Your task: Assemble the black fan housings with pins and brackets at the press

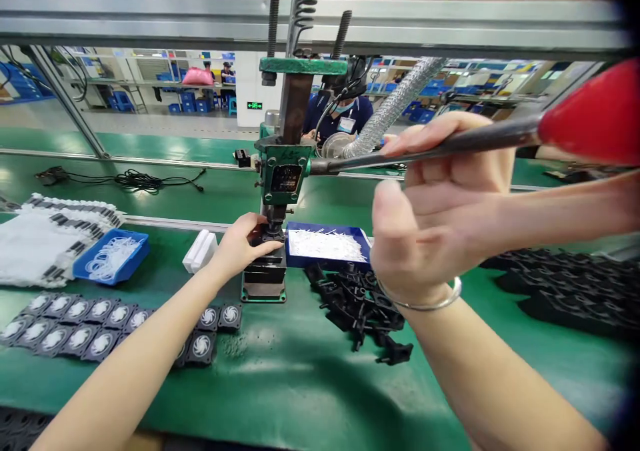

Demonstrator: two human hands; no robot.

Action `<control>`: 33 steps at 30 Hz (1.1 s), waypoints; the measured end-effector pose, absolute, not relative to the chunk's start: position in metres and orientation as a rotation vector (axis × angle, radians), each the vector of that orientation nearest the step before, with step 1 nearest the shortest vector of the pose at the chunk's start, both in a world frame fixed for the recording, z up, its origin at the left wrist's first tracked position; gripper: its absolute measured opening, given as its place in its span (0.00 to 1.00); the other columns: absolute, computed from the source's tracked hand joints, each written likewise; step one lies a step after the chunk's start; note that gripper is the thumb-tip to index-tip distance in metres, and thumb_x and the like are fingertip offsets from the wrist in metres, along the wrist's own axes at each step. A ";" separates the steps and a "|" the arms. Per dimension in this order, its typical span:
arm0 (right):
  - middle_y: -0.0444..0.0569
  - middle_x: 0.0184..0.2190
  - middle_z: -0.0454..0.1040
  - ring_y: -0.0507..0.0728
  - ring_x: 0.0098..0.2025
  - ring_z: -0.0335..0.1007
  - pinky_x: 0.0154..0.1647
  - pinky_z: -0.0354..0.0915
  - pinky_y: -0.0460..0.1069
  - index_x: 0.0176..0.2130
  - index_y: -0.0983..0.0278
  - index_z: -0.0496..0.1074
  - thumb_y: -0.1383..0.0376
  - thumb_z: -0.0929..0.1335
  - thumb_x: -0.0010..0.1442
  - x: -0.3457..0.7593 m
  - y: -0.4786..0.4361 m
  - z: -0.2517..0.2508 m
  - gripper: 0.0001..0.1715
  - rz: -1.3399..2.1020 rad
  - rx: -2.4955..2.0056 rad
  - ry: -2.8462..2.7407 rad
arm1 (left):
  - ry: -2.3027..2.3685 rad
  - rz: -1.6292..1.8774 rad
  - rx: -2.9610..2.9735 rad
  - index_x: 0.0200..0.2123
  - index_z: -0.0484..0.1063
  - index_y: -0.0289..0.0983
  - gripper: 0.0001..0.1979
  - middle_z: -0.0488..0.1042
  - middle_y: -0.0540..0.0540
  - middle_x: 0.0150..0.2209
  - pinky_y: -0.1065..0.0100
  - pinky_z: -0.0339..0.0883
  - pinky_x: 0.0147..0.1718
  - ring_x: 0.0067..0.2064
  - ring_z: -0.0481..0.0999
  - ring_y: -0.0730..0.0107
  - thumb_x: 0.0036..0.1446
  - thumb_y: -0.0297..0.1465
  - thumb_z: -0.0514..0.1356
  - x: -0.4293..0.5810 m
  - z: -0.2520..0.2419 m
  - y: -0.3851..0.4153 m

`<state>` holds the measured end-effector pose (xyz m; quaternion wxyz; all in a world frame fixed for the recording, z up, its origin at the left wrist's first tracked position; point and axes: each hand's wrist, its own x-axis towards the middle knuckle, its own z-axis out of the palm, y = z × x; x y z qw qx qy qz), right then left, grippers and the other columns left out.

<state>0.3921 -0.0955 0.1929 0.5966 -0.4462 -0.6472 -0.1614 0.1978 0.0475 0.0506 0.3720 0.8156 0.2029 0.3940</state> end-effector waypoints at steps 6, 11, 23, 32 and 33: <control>0.45 0.36 0.62 0.56 0.40 0.69 0.45 0.72 0.55 0.41 0.56 0.65 0.57 0.67 0.64 0.353 -0.080 0.186 0.08 -0.657 -0.785 -1.360 | 0.496 0.934 2.068 0.42 0.69 0.36 0.22 0.73 0.45 0.40 0.60 0.76 0.44 0.41 0.77 0.65 0.49 0.42 0.70 0.194 0.056 0.047; 0.46 0.40 0.61 0.58 0.43 0.68 0.47 0.70 0.56 0.49 0.53 0.61 0.52 0.62 0.67 0.351 -0.079 0.189 0.13 -0.717 -0.852 -1.301 | 0.502 0.928 2.058 0.40 0.69 0.36 0.22 0.73 0.45 0.41 0.59 0.76 0.43 0.40 0.78 0.64 0.48 0.41 0.70 0.195 0.058 0.047; 0.59 0.53 0.68 0.60 0.49 0.73 0.46 0.75 0.55 0.62 0.65 0.54 0.58 0.73 0.57 0.311 -0.163 0.065 0.41 0.124 -1.516 -1.499 | 0.426 1.369 2.646 0.50 0.69 0.33 0.14 0.73 0.40 0.44 0.62 0.71 0.46 0.46 0.74 0.60 0.59 0.25 0.61 0.179 0.042 -0.065; 0.49 0.41 0.72 0.55 0.39 0.73 0.42 0.72 0.51 0.48 0.62 0.67 0.54 0.69 0.59 0.436 -0.256 0.007 0.22 -0.460 -2.118 -0.821 | 0.089 1.177 2.574 0.58 0.64 0.35 0.22 0.73 0.36 0.53 0.61 0.73 0.50 0.51 0.77 0.58 0.63 0.32 0.61 0.233 -0.028 -0.120; 0.51 0.41 0.72 0.57 0.38 0.72 0.41 0.72 0.53 0.48 0.64 0.67 0.54 0.69 0.60 0.468 -0.275 -0.001 0.21 -0.489 -2.161 -0.717 | 0.036 1.071 2.604 0.58 0.65 0.36 0.20 0.73 0.36 0.54 0.64 0.75 0.48 0.51 0.78 0.59 0.64 0.33 0.58 0.233 -0.041 -0.125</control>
